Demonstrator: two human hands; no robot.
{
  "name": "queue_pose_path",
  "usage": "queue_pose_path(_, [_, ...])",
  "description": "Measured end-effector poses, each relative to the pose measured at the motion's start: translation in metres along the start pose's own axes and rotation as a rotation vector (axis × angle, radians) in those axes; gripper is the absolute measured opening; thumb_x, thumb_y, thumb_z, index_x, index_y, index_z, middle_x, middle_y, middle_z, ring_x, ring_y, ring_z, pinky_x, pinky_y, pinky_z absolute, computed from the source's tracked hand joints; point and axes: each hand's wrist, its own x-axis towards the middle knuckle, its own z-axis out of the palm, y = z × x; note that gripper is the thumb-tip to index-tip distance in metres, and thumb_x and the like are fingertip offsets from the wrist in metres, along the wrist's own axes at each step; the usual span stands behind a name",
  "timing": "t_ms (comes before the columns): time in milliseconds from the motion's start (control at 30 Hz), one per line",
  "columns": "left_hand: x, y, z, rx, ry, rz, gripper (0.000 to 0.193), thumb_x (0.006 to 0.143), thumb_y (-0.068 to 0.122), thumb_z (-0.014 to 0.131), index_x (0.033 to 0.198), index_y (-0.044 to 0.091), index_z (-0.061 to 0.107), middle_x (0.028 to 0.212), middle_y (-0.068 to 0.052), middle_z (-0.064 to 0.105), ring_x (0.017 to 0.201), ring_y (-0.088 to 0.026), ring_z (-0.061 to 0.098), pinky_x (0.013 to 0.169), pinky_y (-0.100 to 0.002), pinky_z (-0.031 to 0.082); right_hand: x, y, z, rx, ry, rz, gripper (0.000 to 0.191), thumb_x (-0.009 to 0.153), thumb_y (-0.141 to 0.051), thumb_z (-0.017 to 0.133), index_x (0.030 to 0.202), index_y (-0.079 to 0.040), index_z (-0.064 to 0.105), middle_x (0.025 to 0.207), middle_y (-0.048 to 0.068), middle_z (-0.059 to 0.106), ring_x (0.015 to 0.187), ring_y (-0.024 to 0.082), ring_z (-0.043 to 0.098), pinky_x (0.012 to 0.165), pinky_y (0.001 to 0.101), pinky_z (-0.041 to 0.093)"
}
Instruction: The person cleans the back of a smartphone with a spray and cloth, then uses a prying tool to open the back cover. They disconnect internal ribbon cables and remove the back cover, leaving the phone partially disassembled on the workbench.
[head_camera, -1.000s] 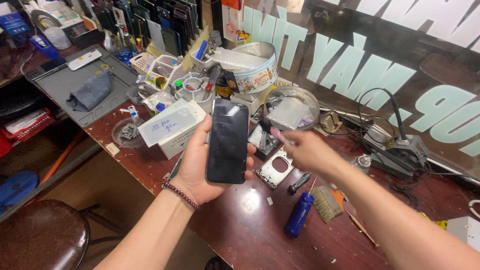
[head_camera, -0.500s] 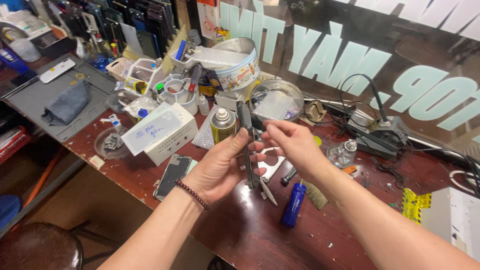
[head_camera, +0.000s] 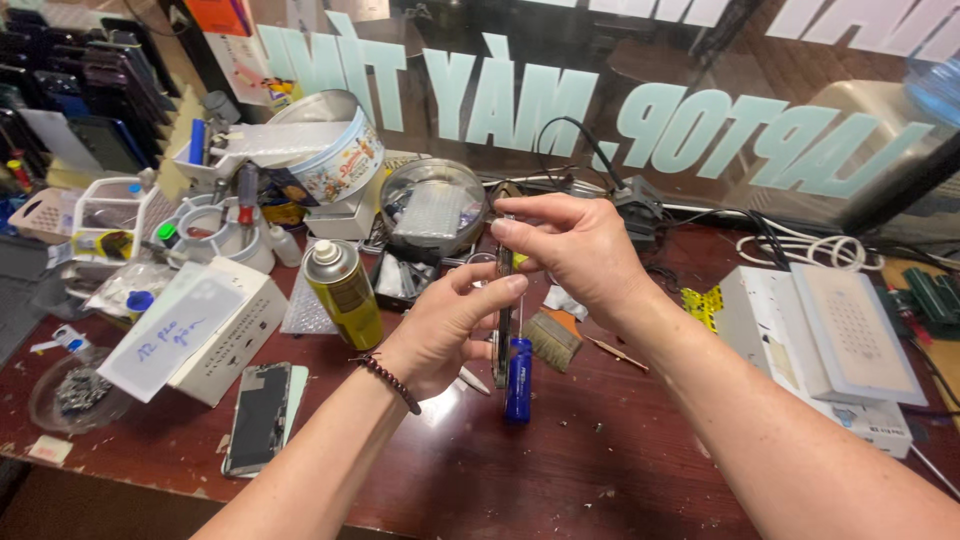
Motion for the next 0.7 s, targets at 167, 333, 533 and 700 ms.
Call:
queue_pose_path(167, [0.011, -0.012, 0.027, 0.018, -0.029, -0.059, 0.053, 0.081, 0.034, 0.078, 0.126, 0.009, 0.062, 0.108, 0.000, 0.068, 0.087, -0.009, 0.067, 0.065, -0.032, 0.057, -0.010, 0.015, -0.040, 0.031, 0.035, 0.066, 0.033, 0.088, -0.023, 0.077, 0.117, -0.008, 0.079, 0.096, 0.002, 0.076, 0.074, 0.005, 0.064, 0.064, 0.0220, 0.054])
queue_pose_path(333, [0.031, -0.033, 0.057, 0.048, -0.045, -0.098, 0.050, 0.085, 0.037, 0.078, 0.126, 0.010, 0.064, 0.104, 0.001, 0.067, 0.082, -0.010, 0.064, 0.063, -0.031, 0.052, -0.008, 0.060, -0.098, 0.399, 0.032, 0.206, 0.030, 0.088, -0.022, 0.076, 0.113, -0.005, 0.076, 0.095, -0.002, 0.075, 0.076, 0.007, 0.068, 0.066, 0.0255, 0.059])
queue_pose_path(533, [0.056, -0.062, 0.117, -0.385, 0.011, -0.152, 0.055, 0.093, 0.051, 0.063, 0.121, 0.004, 0.060, 0.103, -0.012, 0.071, 0.093, -0.029, 0.072, 0.085, -0.053, 0.062, -0.013, 0.122, -0.179, -0.783, -0.021, 0.050, 0.029, 0.094, -0.025, 0.072, 0.115, -0.008, 0.082, 0.092, 0.002, 0.076, 0.080, 0.012, 0.074, 0.073, 0.0238, 0.054])
queue_pose_path(700, [0.080, -0.075, 0.163, -0.669, -0.107, -0.092, 0.069, 0.099, 0.063, 0.037, 0.129, 0.005, 0.061, 0.116, -0.016, 0.071, 0.104, -0.032, 0.071, 0.091, -0.055, 0.059, -0.041, 0.123, -0.224, -0.134, -0.067, 0.293, 0.045, 0.092, -0.023, 0.062, 0.136, -0.013, 0.062, 0.101, 0.001, 0.072, 0.082, 0.014, 0.074, 0.066, 0.0265, 0.057])
